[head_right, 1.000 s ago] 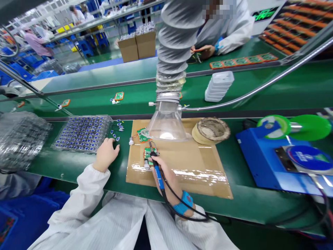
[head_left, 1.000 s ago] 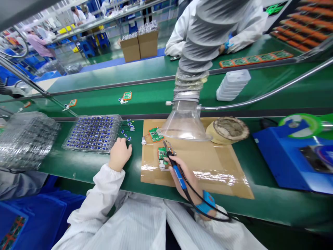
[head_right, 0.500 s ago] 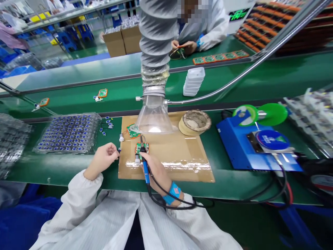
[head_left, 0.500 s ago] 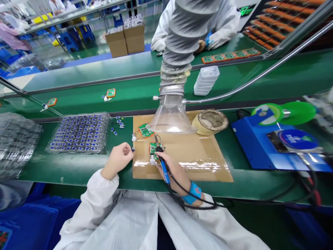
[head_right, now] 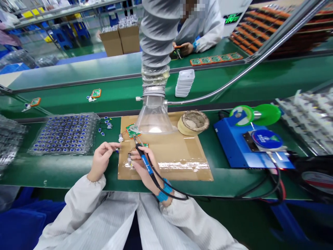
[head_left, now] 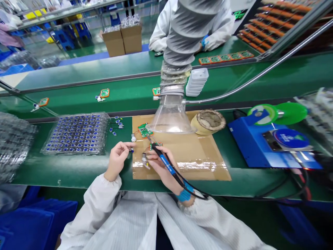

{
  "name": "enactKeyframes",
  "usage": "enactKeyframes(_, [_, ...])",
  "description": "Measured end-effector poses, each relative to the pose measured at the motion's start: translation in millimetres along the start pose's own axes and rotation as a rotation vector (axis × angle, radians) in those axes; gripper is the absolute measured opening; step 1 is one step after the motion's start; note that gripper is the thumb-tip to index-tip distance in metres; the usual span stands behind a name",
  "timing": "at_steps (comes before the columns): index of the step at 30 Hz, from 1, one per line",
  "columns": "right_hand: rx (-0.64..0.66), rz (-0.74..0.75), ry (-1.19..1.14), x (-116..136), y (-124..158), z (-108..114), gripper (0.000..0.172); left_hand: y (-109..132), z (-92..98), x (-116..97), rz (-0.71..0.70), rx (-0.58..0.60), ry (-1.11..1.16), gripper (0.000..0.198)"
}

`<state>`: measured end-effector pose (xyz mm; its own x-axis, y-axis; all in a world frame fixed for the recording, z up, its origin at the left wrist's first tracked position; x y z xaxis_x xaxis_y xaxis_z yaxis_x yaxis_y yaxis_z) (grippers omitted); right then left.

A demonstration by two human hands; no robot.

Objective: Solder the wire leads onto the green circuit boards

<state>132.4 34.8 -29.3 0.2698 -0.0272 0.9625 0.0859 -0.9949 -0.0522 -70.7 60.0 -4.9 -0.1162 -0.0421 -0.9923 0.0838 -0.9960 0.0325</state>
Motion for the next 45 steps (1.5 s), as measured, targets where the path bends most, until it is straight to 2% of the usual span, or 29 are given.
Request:
enactKeyframes(3, [-0.048, 0.061, 0.064, -4.3, 0.4, 3.2, 0.039, -2.6, -11.9, 6.0, 0.158, 0.048, 0.236, 0.032])
enactKeyframes(5, [-0.05, 0.091, 0.183, -7.4, 2.0, 10.5, 0.041, -4.6, -22.3, 7.4, 0.24, 0.107, 0.272, 0.035])
enactKeyframes(9, [0.075, 0.128, 0.515, -6.0, 4.4, 21.5, 0.041, -7.2, -44.4, 9.5, 0.311, 0.26, 0.11, 0.033])
enactKeyframes(12, [0.105, 0.193, 0.707, 3.0, 2.6, 30.1, 0.042, -8.8, -54.9, 11.0, 0.321, 0.302, -0.021, 0.03])
enactKeyframes(17, [0.089, 0.245, 0.747, 11.4, -2.6, 40.7, 0.041, -9.7, -60.9, 6.3, 0.315, 0.317, -0.132, 0.019])
enactKeyframes(23, [0.019, 0.241, 0.528, 16.9, 0.0, 43.4, 0.038, -8.9, -64.2, -4.5, 0.204, 0.353, -0.356, 0.013])
enactKeyframes(27, [-0.084, 0.278, 0.439, 19.9, 5.7, 50.2, 0.031, -15.5, -63.4, -8.9, -0.017, 0.311, -0.617, 0.012])
enactKeyframes(30, [-0.198, 0.331, 0.472, 24.4, 11.4, 59.8, 0.028, -21.0, -66.5, -6.2, -0.152, 0.331, -0.763, 0.015])
enactKeyframes(34, [-0.257, 0.357, 0.539, 29.7, 18.8, 69.9, 0.022, -26.7, -70.9, 1.9, -0.18, 0.371, -0.879, 0.017])
enactKeyframes(38, [-0.31, 0.318, 0.492, 27.7, 26.4, 80.1, 0.012, -29.1, -75.3, 2.7, -0.187, 0.419, -0.961, 0.021])
enactKeyframes(45, [-0.234, 0.3, 0.508, 24.6, 26.6, 76.2, 0.011, -32.3, -78.0, 0.1, -0.173, 0.467, -1.008, 0.022])
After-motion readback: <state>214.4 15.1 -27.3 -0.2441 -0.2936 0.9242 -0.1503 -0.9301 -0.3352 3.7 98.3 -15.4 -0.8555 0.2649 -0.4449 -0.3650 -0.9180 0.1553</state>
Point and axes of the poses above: each hand's wrist, its own y-axis away from the middle knuckle, its own z-axis out of the back of the hand, x = y × z, the point moved 6 cm from there along -y, towards the middle knuckle, and after that the axes turned 5 degrees about -y, right-handed, at the moved point
